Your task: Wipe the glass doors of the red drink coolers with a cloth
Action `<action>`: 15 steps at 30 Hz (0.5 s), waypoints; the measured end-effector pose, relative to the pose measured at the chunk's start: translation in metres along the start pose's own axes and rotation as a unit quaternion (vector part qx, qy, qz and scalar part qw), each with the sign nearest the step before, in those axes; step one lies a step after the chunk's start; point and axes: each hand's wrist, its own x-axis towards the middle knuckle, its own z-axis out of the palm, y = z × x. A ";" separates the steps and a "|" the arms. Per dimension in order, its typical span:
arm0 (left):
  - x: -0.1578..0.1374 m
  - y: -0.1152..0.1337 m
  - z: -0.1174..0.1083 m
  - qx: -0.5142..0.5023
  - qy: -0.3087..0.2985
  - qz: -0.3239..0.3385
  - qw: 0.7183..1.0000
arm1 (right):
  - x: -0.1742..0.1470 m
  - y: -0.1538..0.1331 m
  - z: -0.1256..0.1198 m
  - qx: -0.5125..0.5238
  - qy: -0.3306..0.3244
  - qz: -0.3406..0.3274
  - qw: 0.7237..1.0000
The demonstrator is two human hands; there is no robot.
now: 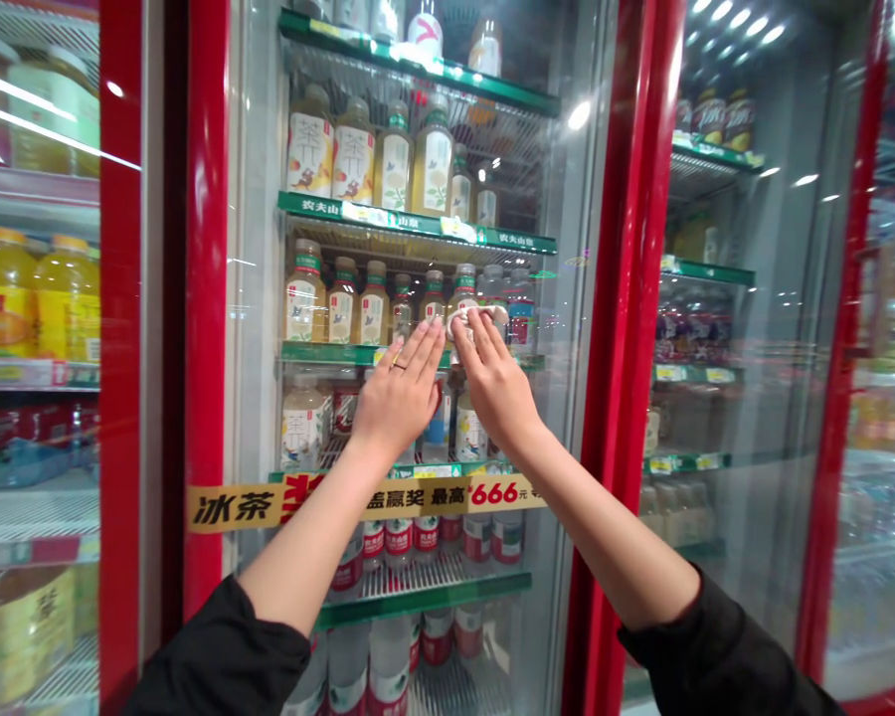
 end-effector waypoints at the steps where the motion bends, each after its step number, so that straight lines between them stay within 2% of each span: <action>1: 0.000 0.000 0.000 -0.004 -0.002 0.000 1.000 | 0.007 0.001 -0.003 0.000 -0.003 -0.006 1.000; 5: 0.002 -0.002 -0.003 -0.015 -0.020 0.001 1.000 | 0.021 0.010 -0.014 -0.006 -0.005 0.010 1.000; 9: 0.001 -0.006 -0.014 -0.020 -0.054 0.014 0.998 | 0.004 0.009 -0.015 -0.004 -0.006 0.052 0.999; 12: -0.007 -0.015 -0.027 -0.028 -0.073 0.028 0.997 | -0.003 0.000 -0.011 0.008 -0.022 0.040 0.999; 15: -0.018 -0.028 -0.040 -0.025 -0.077 0.027 0.996 | 0.007 -0.004 -0.009 0.016 -0.028 0.013 0.999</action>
